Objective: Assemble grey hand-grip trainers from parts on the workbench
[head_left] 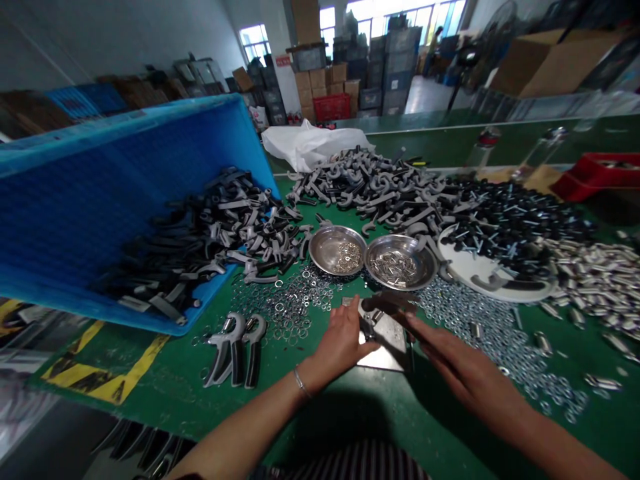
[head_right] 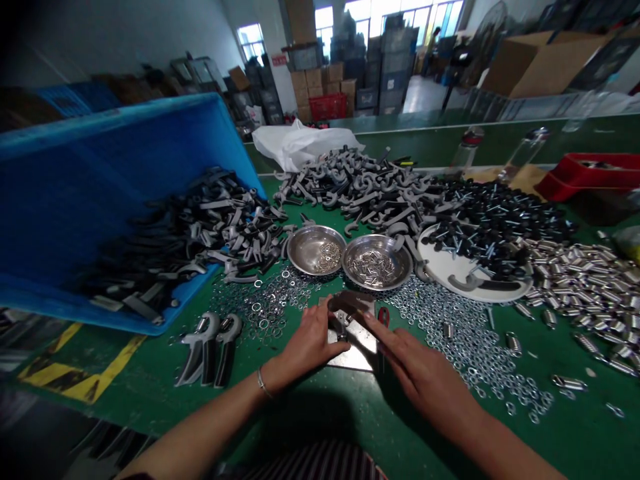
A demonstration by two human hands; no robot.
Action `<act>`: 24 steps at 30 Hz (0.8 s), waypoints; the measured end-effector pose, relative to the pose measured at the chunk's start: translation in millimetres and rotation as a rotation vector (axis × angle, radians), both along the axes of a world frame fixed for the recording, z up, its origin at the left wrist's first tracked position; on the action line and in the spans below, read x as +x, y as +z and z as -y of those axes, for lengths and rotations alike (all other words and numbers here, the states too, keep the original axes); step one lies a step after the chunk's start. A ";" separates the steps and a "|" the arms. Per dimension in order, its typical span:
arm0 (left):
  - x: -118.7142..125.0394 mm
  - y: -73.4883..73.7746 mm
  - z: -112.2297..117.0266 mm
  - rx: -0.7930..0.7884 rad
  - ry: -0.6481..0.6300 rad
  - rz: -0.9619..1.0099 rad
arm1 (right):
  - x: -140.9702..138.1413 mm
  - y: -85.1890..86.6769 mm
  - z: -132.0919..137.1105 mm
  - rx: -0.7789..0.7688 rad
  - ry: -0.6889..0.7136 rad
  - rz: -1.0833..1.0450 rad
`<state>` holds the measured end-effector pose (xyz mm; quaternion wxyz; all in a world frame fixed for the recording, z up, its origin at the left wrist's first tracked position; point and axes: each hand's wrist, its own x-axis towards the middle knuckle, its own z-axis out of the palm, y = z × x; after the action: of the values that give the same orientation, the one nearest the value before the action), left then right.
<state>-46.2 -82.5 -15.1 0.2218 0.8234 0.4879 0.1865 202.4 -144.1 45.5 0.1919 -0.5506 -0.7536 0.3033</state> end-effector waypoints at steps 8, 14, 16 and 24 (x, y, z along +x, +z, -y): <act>-4.7 5.7 6.1 -0.050 -0.003 0.000 | 13.3 -39.2 -11.9 0.078 -0.085 0.171; -29.4 39.6 -37.8 0.158 -0.055 0.033 | -30.2 -61.7 -35.8 0.450 0.115 0.304; -55.1 53.1 -77.0 0.262 0.065 -0.092 | -45.5 -64.6 -50.2 0.444 0.128 0.314; -110.7 69.5 -248.1 0.295 0.202 -0.427 | -34.5 -69.3 -67.8 0.343 0.099 0.099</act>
<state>-156.8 165.6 54.5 -0.0280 0.8146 0.5708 0.0990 167.9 -76.3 -23.9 0.2307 -0.4864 -0.8289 0.1519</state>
